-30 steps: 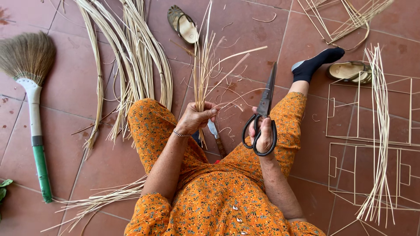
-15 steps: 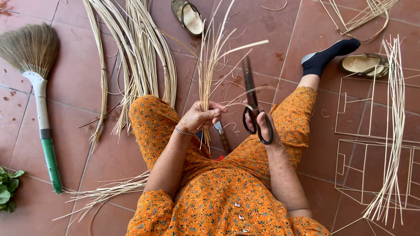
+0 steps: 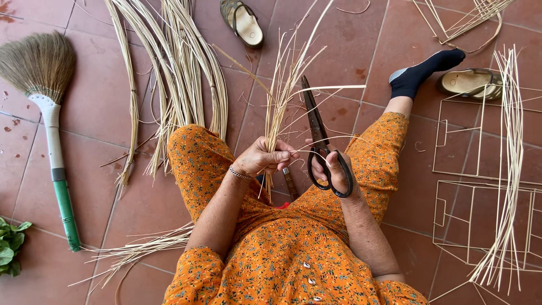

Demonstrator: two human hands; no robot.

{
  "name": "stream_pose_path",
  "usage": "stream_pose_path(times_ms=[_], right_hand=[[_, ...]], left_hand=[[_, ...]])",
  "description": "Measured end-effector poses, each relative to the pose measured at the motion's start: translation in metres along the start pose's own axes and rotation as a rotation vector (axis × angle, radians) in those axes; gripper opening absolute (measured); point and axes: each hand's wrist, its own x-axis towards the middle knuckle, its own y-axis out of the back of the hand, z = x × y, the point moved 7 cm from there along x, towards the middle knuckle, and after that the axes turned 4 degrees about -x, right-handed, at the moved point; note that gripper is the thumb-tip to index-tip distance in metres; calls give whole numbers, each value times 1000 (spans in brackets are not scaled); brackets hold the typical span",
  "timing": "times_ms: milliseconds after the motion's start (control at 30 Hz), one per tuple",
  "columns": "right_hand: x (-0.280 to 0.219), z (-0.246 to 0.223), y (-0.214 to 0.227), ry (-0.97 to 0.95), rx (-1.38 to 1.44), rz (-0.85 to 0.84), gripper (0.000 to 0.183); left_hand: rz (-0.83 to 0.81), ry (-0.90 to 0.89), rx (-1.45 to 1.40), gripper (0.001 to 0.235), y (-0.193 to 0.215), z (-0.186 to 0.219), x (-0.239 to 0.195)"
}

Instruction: The person sits on a tiled floor and processes bundles of dried plant stalks. They separate individual stalks, trim them with scissors, and use a knife to split or refine the material. The person repeatedly gathers, aligns, and cuts the stalks into smaller pieces.

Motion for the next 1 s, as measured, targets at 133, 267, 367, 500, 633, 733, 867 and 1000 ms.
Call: stream_pose_path(times_ms=[133, 267, 367, 500, 633, 733, 867, 1000], right_hand=[[0, 7, 7, 23, 2, 97, 85], [0, 21, 27, 63, 167, 249, 75], [1, 33, 44, 67, 247, 334, 74], [-8, 56, 66, 73, 84, 451, 71], [5, 111, 92, -105, -52, 522, 62], [17, 152, 113, -184, -258, 558, 58], [34, 197, 140, -443, -773, 642, 58], [38, 231, 156, -657, -884, 604, 64]], left_hand=[[2, 14, -57, 20, 2, -3, 2], [23, -7, -136, 22, 7, -5, 3], [34, -16, -144, 23, 10, -2, 4], [38, -14, -104, 23, 10, -2, 5], [173, -80, -61, 26, 19, 1, 13], [296, -131, -86, 30, 33, 5, 20], [349, -205, -162, 28, 48, 11, 22], [370, -283, -229, 28, 59, 9, 22]])
